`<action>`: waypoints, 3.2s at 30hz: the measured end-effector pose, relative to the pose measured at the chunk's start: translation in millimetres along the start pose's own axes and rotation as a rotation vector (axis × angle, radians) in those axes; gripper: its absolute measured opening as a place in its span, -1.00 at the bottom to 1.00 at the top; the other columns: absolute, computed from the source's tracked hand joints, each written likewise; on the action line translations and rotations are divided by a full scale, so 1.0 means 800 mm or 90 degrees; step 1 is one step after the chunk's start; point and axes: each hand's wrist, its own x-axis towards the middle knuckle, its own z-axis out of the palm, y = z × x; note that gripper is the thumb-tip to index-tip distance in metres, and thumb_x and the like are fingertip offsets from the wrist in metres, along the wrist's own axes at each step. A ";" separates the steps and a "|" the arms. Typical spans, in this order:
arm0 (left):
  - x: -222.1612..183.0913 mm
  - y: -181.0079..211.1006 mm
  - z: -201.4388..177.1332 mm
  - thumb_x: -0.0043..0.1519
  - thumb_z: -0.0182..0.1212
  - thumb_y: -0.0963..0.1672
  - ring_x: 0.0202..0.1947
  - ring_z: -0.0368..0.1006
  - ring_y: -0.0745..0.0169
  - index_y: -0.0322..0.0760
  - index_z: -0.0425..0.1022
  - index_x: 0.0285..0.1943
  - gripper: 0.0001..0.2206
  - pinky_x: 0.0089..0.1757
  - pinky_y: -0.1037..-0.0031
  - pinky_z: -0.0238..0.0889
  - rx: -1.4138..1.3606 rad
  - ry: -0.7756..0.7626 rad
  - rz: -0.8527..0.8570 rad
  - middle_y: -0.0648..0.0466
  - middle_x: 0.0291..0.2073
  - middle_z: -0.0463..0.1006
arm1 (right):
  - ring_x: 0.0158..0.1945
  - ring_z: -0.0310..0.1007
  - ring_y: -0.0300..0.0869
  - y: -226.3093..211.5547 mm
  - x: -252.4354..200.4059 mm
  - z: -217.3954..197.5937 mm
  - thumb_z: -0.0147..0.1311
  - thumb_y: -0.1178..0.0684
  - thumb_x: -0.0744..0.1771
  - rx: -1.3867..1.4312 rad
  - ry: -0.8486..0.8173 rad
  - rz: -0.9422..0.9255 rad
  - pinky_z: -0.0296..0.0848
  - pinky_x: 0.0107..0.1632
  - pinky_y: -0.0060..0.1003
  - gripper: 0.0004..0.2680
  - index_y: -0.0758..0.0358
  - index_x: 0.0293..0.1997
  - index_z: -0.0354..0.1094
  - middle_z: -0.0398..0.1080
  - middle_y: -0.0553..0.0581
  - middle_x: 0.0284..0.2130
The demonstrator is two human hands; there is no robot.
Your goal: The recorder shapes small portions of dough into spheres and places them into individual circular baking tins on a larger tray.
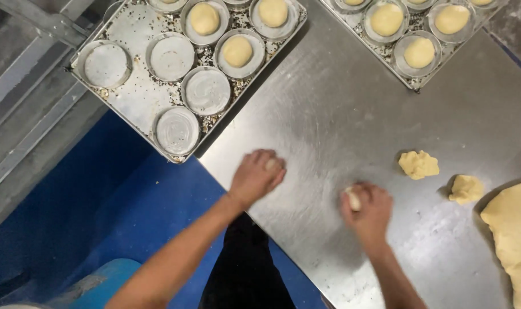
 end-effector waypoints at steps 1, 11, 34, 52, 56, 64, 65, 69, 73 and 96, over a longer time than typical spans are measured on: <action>0.027 -0.007 -0.005 0.22 0.23 -0.08 0.15 0.33 -0.14 -0.23 0.52 0.04 -0.74 0.10 0.07 0.19 0.000 0.002 0.001 -0.13 0.08 0.47 | 0.06 0.31 0.09 0.015 0.017 0.005 0.20 0.04 0.30 -0.002 0.001 -0.001 0.25 0.14 -0.03 -0.83 0.23 -0.09 0.40 0.38 0.24 -0.04; 0.005 0.024 0.001 0.22 0.24 -0.09 0.14 0.33 -0.11 -0.20 0.55 0.06 -0.74 0.06 0.09 0.21 -0.013 0.078 -0.065 -0.11 0.08 0.47 | 0.13 0.28 0.11 -0.030 0.016 0.002 0.16 0.06 0.32 -0.001 -0.010 0.012 0.22 0.21 0.04 -0.78 0.31 0.01 0.42 0.34 0.26 0.02; -0.032 0.051 -0.065 0.30 0.35 -0.13 0.33 0.28 -0.20 -0.36 0.27 0.42 -0.47 0.28 0.18 0.21 -0.228 0.126 -0.309 -0.20 0.34 0.32 | 0.23 0.37 -0.07 -0.051 0.010 -0.066 0.29 0.15 0.33 0.194 -0.083 0.332 0.44 -0.02 -0.31 -0.48 0.40 0.44 0.11 0.21 0.29 0.28; 0.037 0.011 -0.059 0.24 0.39 -0.07 0.23 0.35 -0.12 -0.26 0.46 0.27 -0.56 0.15 0.19 0.25 -0.248 -0.010 -0.196 -0.12 0.21 0.45 | 0.02 0.48 -0.03 -0.051 0.054 -0.074 0.28 0.06 0.38 0.051 0.016 0.360 0.57 -0.13 -0.30 -0.67 0.33 0.26 0.34 0.34 0.28 0.10; 0.042 -0.027 -0.038 0.18 0.45 0.00 0.29 0.25 -0.22 -0.30 0.29 0.42 -0.34 0.20 0.07 0.15 -0.202 -0.027 -0.055 -0.15 0.32 0.32 | 0.04 0.40 0.08 0.005 0.045 -0.082 0.35 -0.01 0.29 -0.062 0.011 0.278 0.50 -0.09 -0.21 -0.56 0.40 0.24 0.28 0.34 0.34 0.12; 0.034 -0.023 -0.054 0.24 0.34 -0.06 0.37 0.17 -0.31 -0.44 0.10 0.49 -0.31 0.30 0.04 0.10 -0.336 0.002 -0.034 -0.25 0.39 0.23 | 0.13 0.52 -0.12 -0.020 0.042 -0.066 0.18 -0.06 0.39 0.177 -0.036 0.606 0.51 -0.01 -0.34 -0.67 0.18 0.28 0.36 0.47 0.15 0.11; 0.030 -0.022 -0.053 0.25 0.32 -0.10 0.35 0.20 -0.27 -0.41 0.18 0.45 -0.39 0.29 0.07 0.14 -0.330 -0.017 -0.047 -0.22 0.36 0.27 | 0.13 0.38 -0.03 -0.038 0.043 -0.057 0.25 -0.01 0.34 0.147 -0.076 0.488 0.52 -0.06 -0.29 -0.62 0.28 0.27 0.32 0.32 0.29 0.13; 0.041 -0.012 -0.026 0.31 0.28 -0.16 0.32 0.32 -0.09 -0.23 0.45 0.31 -0.63 0.28 0.19 0.28 -0.324 -0.032 -0.080 -0.06 0.28 0.44 | 0.26 0.28 0.04 -0.048 0.017 -0.004 0.27 0.11 0.39 -0.033 0.037 0.327 0.41 0.23 -0.05 -0.66 0.28 0.31 0.32 0.25 0.30 0.21; 0.091 0.044 -0.022 0.33 0.28 -0.16 0.32 0.35 -0.01 -0.18 0.47 0.31 -0.65 0.29 0.23 0.31 -0.377 -0.006 -0.061 0.01 0.28 0.45 | 0.24 0.31 0.11 -0.043 0.002 0.012 0.27 0.15 0.40 -0.021 0.123 0.366 0.38 0.26 -0.03 -0.62 0.34 0.37 0.24 0.25 0.33 0.20; 0.001 0.044 -0.044 0.24 0.31 -0.07 0.15 0.37 -0.07 -0.16 0.52 0.19 -0.66 0.05 0.07 0.30 -0.119 -0.096 0.019 -0.11 0.14 0.44 | 0.06 0.38 -0.01 -0.036 -0.036 -0.059 0.35 -0.04 0.31 0.134 -0.004 0.329 0.39 0.09 -0.07 -0.71 0.28 -0.07 0.30 0.39 0.21 -0.13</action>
